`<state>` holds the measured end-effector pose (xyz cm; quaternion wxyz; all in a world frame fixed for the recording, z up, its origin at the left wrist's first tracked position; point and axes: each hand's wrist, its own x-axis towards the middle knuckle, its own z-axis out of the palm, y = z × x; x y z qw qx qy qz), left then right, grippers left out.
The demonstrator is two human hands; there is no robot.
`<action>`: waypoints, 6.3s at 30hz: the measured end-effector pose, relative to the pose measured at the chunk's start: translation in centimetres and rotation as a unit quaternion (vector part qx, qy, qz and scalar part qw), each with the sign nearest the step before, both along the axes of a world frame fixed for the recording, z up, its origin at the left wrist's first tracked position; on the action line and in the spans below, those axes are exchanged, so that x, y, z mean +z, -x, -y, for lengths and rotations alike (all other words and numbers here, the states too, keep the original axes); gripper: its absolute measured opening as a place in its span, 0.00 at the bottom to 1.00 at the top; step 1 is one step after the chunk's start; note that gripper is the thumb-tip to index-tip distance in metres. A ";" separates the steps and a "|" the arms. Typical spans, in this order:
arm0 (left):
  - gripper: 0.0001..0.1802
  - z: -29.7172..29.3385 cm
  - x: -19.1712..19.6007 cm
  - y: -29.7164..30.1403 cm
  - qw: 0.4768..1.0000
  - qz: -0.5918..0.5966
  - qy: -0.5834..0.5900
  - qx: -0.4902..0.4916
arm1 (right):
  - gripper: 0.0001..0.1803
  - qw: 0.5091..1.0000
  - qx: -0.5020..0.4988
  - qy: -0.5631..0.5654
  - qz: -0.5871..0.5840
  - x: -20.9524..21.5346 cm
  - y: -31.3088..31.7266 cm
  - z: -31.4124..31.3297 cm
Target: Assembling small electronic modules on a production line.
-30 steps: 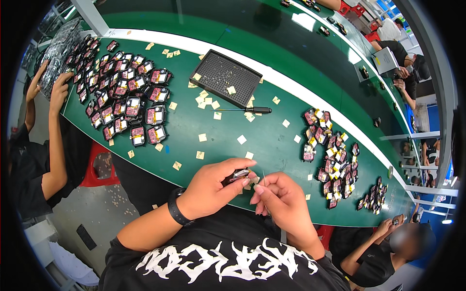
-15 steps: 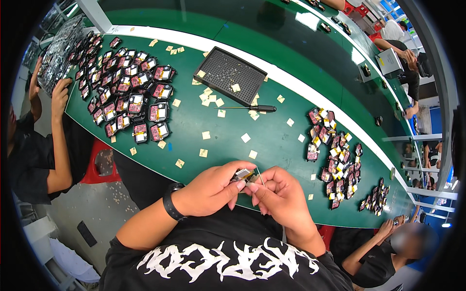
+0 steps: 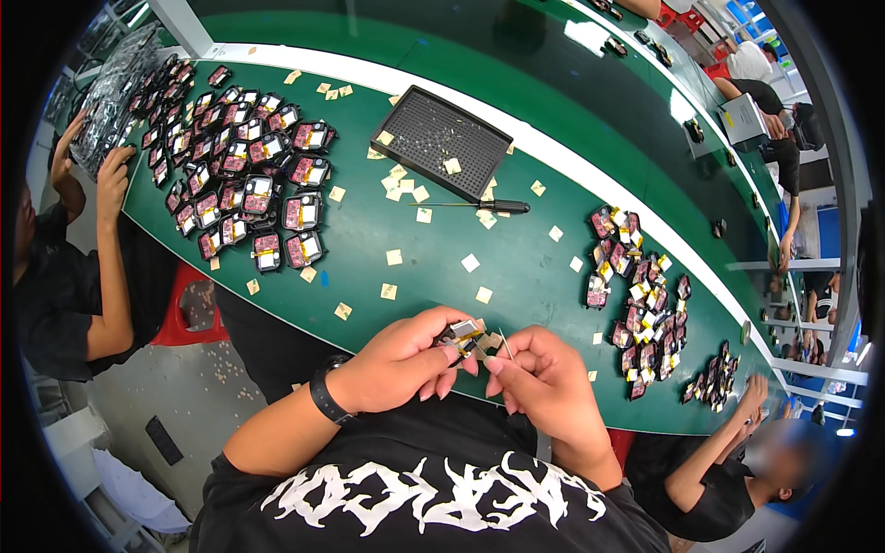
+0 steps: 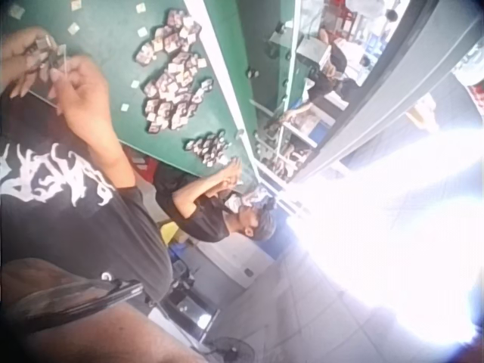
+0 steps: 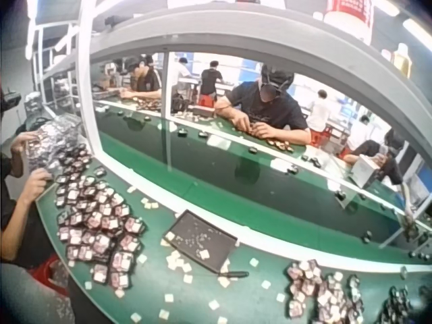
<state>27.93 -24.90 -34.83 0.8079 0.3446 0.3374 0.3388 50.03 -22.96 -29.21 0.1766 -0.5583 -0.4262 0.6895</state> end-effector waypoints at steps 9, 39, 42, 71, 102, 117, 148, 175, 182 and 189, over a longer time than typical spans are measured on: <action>0.18 0.5 -0.6 -0.5 0.979 -0.109 -0.173 0.019 | 0.07 0.993 -0.045 0.065 -0.083 -1.6 0.5 -0.1; 0.14 1.0 0.0 -1.8 0.982 -0.134 -0.076 0.112 | 0.06 0.944 0.076 -0.294 0.131 -3.0 1.5 -0.3; 0.16 0.8 -0.2 -1.7 0.982 -0.131 -0.086 0.108 | 0.06 0.970 0.005 -0.234 0.066 -3.4 1.5 0.1; 0.23 0.2 -0.9 -0.5 0.978 -0.078 -0.192 0.019 | 0.16 0.983 -0.094 -0.113 -0.114 -4.2 2.2 -1.3; 0.11 -5.2 2.3 16.6 0.617 -0.567 -0.345 0.422 | 0.15 0.757 -0.004 -0.450 0.474 -3.2 -6.2 -3.1; 0.21 0.0 3.7 1.2 0.974 0.019 -0.016 0.225 | 0.25 0.941 -0.075 -0.298 0.141 -0.3 0.3 -0.6; 0.12 0.0 -0.8 -2.6 0.906 -0.283 -0.281 0.141 | 0.05 0.994 -0.046 -0.068 -0.074 -2.5 1.4 -0.6; 0.04 -0.5 0.5 -2.1 0.968 -0.172 -0.162 0.090 | 0.06 0.973 0.042 -0.224 0.043 -1.5 -0.1 -1.4; 0.06 -0.3 -0.2 -2.1 0.940 -0.225 -0.242 0.078 | 0.05 0.941 0.068 -0.325 0.068 -2.8 0.3 -1.1; 0.11 -0.6 -0.2 -1.1 0.938 -0.208 -0.277 0.004 | 0.10 0.983 -0.054 -0.160 -0.066 -3.7 0.8 -1.6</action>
